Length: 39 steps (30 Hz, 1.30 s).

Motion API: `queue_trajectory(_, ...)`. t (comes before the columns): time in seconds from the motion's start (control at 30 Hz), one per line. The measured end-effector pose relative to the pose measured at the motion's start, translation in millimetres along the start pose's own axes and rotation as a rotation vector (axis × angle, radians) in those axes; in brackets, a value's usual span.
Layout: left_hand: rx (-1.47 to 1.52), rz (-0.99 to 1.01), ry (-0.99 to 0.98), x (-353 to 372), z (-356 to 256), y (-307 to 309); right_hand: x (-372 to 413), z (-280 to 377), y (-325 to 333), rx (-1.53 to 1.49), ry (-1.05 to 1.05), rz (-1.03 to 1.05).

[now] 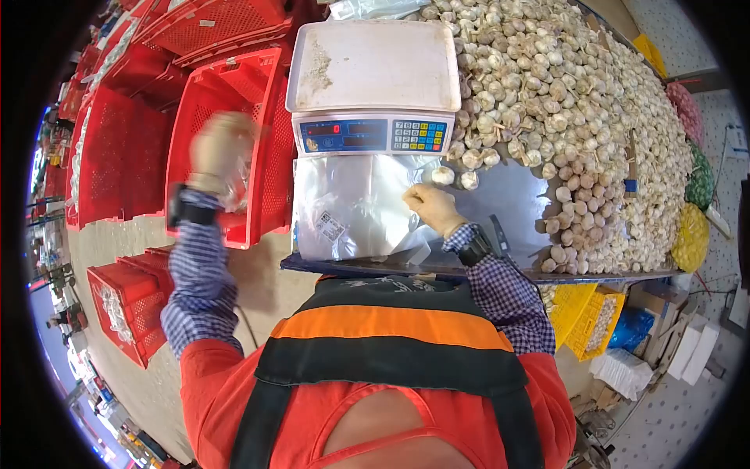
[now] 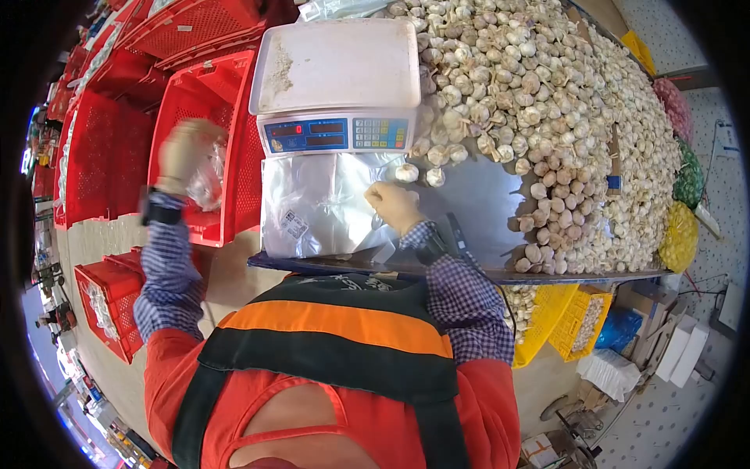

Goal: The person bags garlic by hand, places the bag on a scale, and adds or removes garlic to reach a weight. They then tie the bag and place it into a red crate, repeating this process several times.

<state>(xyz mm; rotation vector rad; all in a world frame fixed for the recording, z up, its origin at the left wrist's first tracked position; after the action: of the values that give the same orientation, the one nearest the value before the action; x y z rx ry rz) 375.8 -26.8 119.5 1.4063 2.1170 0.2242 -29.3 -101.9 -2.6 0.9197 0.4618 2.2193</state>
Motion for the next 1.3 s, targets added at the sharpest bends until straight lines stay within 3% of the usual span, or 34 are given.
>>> queue_trajectory(0.03,-0.685,0.614,0.186,-4,-46,-61,-1,-2,-6,0.175,0.008,-0.05)
queue_trajectory(0.07,-0.402,0.52,0.03,37,-8,-107,-5,-15,-17,0.003,-0.015,-0.008)
queue_trajectory(0.1,-0.271,0.576,-0.008,64,-13,-146,-8,-22,-23,0.002,-0.015,-0.008)
queue_trajectory(0.17,-0.689,1.027,-0.196,88,-16,-203,-12,-29,-27,-0.065,0.082,-0.092)
queue_trajectory(0.23,-0.751,1.03,-0.228,104,-5,-219,-5,-20,-23,-0.135,0.002,-0.067)
queue_trajectory(0.3,-0.753,1.191,-0.228,99,-4,-209,-5,-19,-21,-0.216,-0.074,-0.055)
queue_trajectory(0.33,-0.686,1.007,-0.439,107,-3,-193,-5,-21,-24,-0.123,-0.006,-0.128)
queue_trajectory(0.4,-0.737,0.997,-0.482,106,-2,-170,-9,-18,-25,-0.038,0.07,-0.197)
queue_trajectory(0.47,-0.841,0.982,-0.577,106,1,-154,-15,-14,-18,0.039,-0.097,0.022)
queue_trajectory(0.5,-0.848,0.981,-0.574,105,0,-151,-10,-2,-14,0.037,-0.091,0.024)
queue_trajectory(0.57,-0.754,0.892,-0.591,104,-5,-151,3,16,-11,-0.543,-0.23,0.286)
queue_trajectory(0.63,-0.733,0.879,-0.617,103,-8,-154,-2,16,-16,-0.431,-0.234,0.266)
queue_trajectory(0.7,-0.566,0.828,-0.675,99,-19,-155,5,30,-11,-0.464,0.067,0.261)
queue_trajectory(0.77,-0.627,0.833,-0.66,94,-34,-153,19,44,1,-0.564,0.025,0.167)
queue_trajectory(0.83,-0.389,0.554,-0.478,78,-63,-153,42,64,19,-0.662,-0.021,0.061)
queue_trajectory(0.9,-0.319,0.496,-0.45,61,-100,-162,67,83,35,-0.758,0.117,-0.071)
queue_trajectory(1.0,0.267,0.407,-0.103,54,-136,-198,74,74,47,-0.752,0.107,-0.19)
queue_trajectory(1.03,0.274,0.416,-0.113,55,-137,-211,75,69,51,-0.758,0.051,-0.237)
queue_trajectory(1.07,0.427,0.401,-0.022,56,-137,-223,82,66,59,-0.965,0.061,-0.234)
queue_trajectory(1.1,0.579,0.389,0.074,55,-139,-233,85,57,61,-0.97,0.058,-0.254)
queue_trajectory(1.17,0.503,0.452,-0.006,53,-141,-238,91,31,60,-1.492,0.106,-0.148)
queue_trajectory(1.23,0.149,0.431,-0.439,48,-137,-235,106,7,77,-1.489,0.12,-0.122)
queue_trajectory(1.3,0.207,0.297,-0.275,46,-98,-238,116,-18,104,-1.963,0.064,-0.449)
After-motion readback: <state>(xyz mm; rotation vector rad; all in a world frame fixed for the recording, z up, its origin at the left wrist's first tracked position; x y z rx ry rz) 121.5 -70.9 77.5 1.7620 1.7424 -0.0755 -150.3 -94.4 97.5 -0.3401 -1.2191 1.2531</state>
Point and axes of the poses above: each hand's wrist, its own x-axis away from the middle knuckle, its own y-axis out of the back of the hand, z = x × y, the point moved 1 cm from there along -x, towards the middle knuckle, and after that the axes turned 9 degrees about -y, right-handed, at the moved point
